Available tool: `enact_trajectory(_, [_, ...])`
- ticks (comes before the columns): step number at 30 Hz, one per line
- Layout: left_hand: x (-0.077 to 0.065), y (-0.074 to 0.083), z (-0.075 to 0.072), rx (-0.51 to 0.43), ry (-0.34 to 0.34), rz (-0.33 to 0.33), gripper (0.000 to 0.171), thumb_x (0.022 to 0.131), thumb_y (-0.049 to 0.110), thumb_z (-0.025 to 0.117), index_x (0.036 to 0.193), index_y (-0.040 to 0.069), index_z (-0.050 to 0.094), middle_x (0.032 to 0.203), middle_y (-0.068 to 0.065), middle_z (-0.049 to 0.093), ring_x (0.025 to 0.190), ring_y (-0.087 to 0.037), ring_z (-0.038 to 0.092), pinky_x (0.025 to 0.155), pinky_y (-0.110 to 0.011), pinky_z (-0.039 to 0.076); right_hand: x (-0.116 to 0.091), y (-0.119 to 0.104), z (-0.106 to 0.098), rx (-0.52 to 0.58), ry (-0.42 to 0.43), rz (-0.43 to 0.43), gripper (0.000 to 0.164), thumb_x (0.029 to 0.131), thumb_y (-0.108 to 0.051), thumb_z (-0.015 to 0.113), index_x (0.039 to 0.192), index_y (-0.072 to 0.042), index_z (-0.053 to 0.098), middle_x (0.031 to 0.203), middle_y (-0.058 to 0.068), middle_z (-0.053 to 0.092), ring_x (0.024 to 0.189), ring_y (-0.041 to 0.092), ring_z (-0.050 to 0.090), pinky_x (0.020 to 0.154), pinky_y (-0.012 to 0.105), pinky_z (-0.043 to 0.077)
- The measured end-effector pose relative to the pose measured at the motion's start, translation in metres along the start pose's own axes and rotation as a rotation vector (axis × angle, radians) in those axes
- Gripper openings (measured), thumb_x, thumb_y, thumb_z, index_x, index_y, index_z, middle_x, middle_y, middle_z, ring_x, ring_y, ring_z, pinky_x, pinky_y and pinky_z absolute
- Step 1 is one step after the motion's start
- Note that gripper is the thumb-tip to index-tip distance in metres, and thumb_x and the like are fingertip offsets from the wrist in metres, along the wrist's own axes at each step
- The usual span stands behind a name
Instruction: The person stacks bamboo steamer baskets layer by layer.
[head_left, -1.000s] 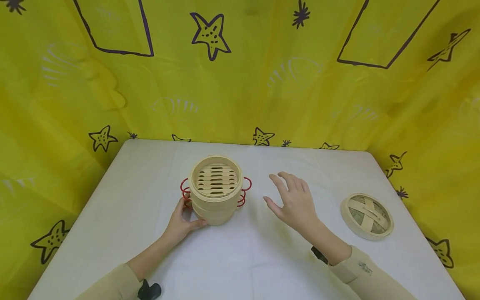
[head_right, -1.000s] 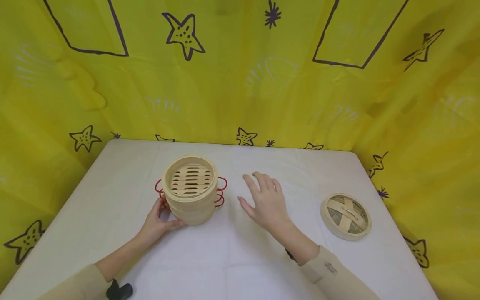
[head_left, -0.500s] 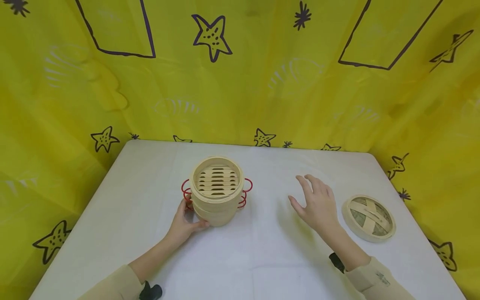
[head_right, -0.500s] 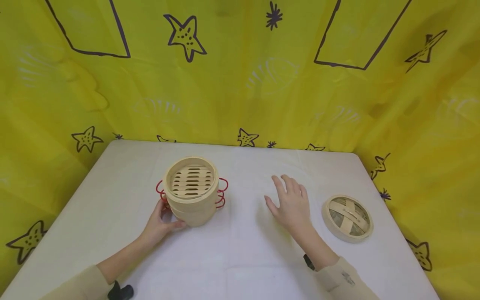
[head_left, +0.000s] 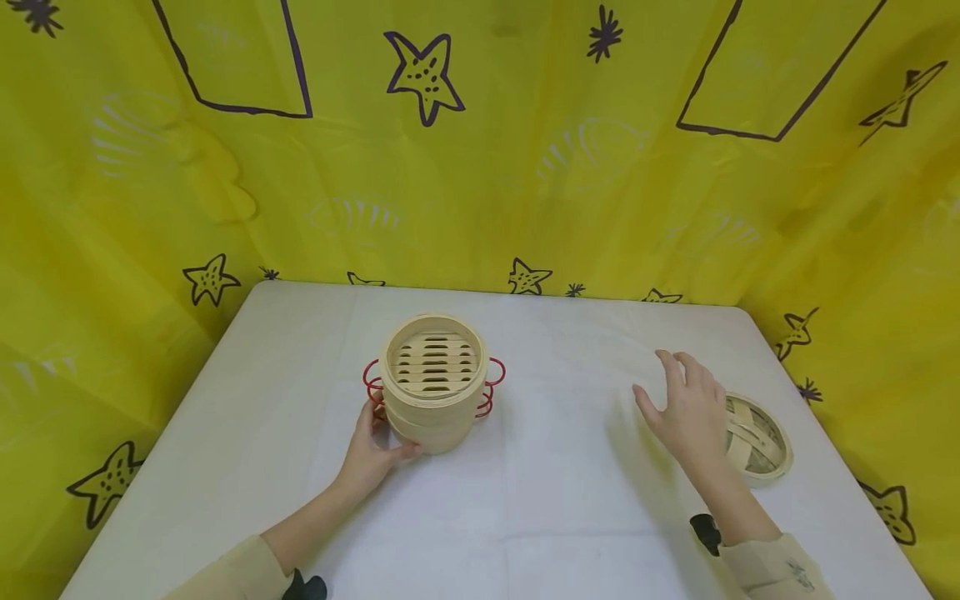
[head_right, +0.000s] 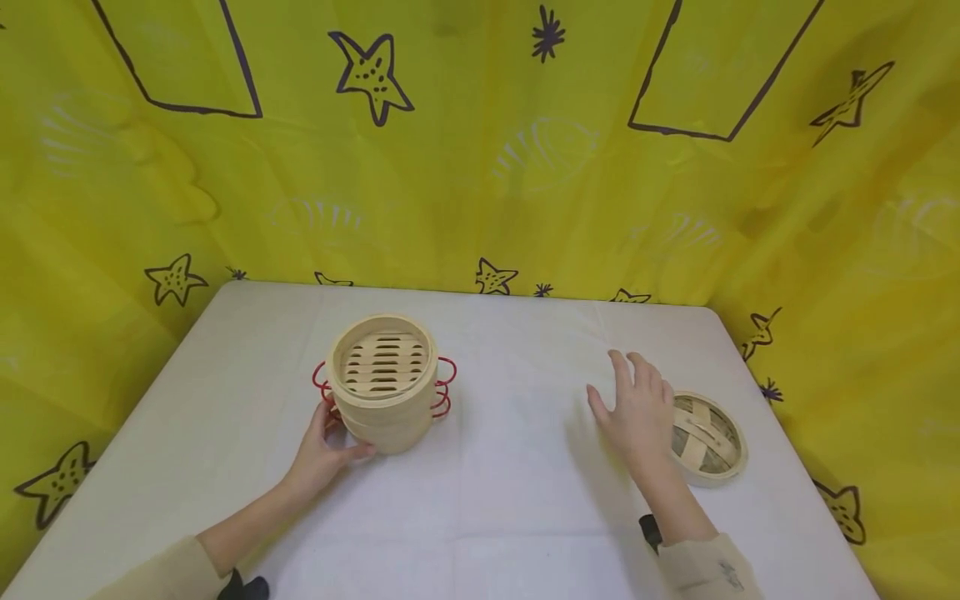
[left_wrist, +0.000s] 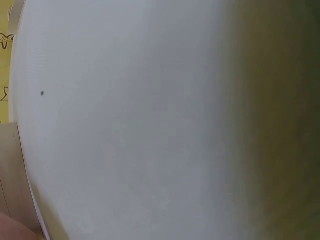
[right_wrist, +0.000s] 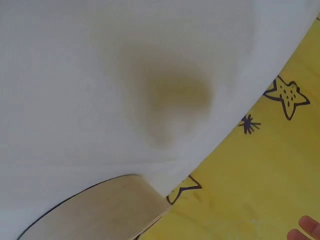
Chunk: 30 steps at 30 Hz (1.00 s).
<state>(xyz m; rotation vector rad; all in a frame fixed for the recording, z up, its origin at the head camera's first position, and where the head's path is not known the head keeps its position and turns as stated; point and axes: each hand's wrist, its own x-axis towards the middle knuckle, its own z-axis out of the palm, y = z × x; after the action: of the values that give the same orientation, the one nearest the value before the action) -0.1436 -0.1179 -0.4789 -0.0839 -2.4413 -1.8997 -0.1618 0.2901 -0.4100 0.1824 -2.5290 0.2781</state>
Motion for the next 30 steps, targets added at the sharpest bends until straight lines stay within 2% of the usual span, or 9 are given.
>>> enact_trajectory(6, [-0.002,0.0,0.003,0.009,0.016,-0.007,0.093,0.062,0.007,0.083,0.136,0.003,0.027,0.128,-0.015,0.04,0.115,-0.028,0.036,0.104,-0.045,0.02,-0.005,0.014,-0.008,-0.006,-0.066,0.096,0.056,0.077,-0.023,0.067,0.123,-0.001,0.044,0.118,0.027,0.043,0.102,0.047,0.041,0.082,0.06,0.032])
enact_trajectory(14, [-0.005,0.0,0.007,0.003,0.028,0.004,0.094,0.063,0.007,0.082,0.137,0.002,0.025,0.131,-0.017,0.036,0.118,-0.031,0.035,0.103,-0.047,0.022,-0.011,0.034,-0.022,-0.015,-0.247,0.295,0.057,0.088,-0.027,0.056,0.133,-0.001,0.033,0.128,0.031,0.032,0.111,0.052,0.03,0.088,0.064,0.022])
enact_trajectory(22, [-0.007,-0.002,0.01,0.014,0.026,0.029,0.099,0.065,0.008,0.082,0.141,0.002,0.019,0.133,-0.017,0.034,0.118,-0.03,0.034,0.103,-0.046,0.023,-0.023,0.058,-0.026,-0.046,-0.284,0.377,0.06,0.088,-0.026,0.052,0.136,0.001,0.029,0.126,0.035,0.031,0.109,0.056,0.03,0.084,0.066,0.024])
enact_trajectory(30, [-0.01,-0.001,0.012,0.028,0.029,0.061,0.097,0.068,0.009,0.08,0.142,0.003,0.017,0.134,-0.017,0.033,0.118,-0.029,0.034,0.103,-0.047,0.024,-0.033,0.078,-0.03,-0.088,-0.337,0.433,0.061,0.089,-0.025,0.054,0.135,0.005,0.027,0.124,0.04,0.031,0.105,0.058,0.031,0.08,0.067,0.028])
